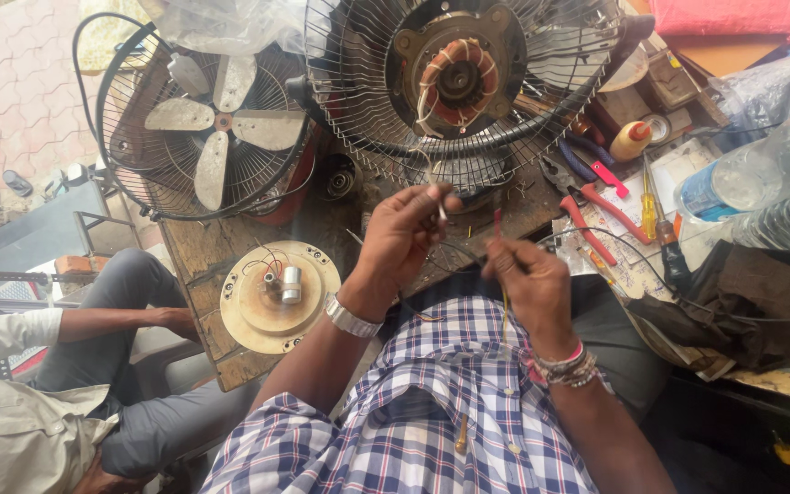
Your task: The person is repairing a fan motor by stripping wires, twisting them together, and securing connections with electrical tape. They use pliers and a screwdriver to manipulate the wires and components of the motor.
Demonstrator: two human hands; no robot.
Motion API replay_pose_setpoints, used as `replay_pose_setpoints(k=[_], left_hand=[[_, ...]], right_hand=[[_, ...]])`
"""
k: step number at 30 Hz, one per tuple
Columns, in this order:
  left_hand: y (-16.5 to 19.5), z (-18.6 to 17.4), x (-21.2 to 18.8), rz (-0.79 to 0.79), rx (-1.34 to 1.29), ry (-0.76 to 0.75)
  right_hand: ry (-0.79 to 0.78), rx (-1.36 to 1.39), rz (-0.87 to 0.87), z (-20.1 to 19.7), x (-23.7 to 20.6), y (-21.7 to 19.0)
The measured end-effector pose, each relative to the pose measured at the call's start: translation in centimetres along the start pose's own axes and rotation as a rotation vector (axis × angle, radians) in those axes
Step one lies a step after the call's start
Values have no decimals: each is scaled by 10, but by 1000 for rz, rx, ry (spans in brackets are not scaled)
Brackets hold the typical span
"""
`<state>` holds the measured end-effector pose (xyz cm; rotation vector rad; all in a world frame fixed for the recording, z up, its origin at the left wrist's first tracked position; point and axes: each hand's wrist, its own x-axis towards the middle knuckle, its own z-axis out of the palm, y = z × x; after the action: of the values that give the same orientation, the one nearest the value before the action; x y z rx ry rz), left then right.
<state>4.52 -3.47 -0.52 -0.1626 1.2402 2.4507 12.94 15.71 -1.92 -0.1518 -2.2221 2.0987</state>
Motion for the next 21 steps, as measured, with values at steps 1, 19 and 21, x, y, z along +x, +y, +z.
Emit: replay_pose_setpoints(k=[1, 19, 21], left_hand=[[3, 0, 2, -38, -87, 39], [-1, 8, -1, 26, -89, 78], [-2, 8, -1, 43, -87, 63]], right_hand=[[-38, -44, 37, 1, -3, -2], [-181, -128, 93, 6, -11, -20], [-177, -133, 88, 6, -11, -20]])
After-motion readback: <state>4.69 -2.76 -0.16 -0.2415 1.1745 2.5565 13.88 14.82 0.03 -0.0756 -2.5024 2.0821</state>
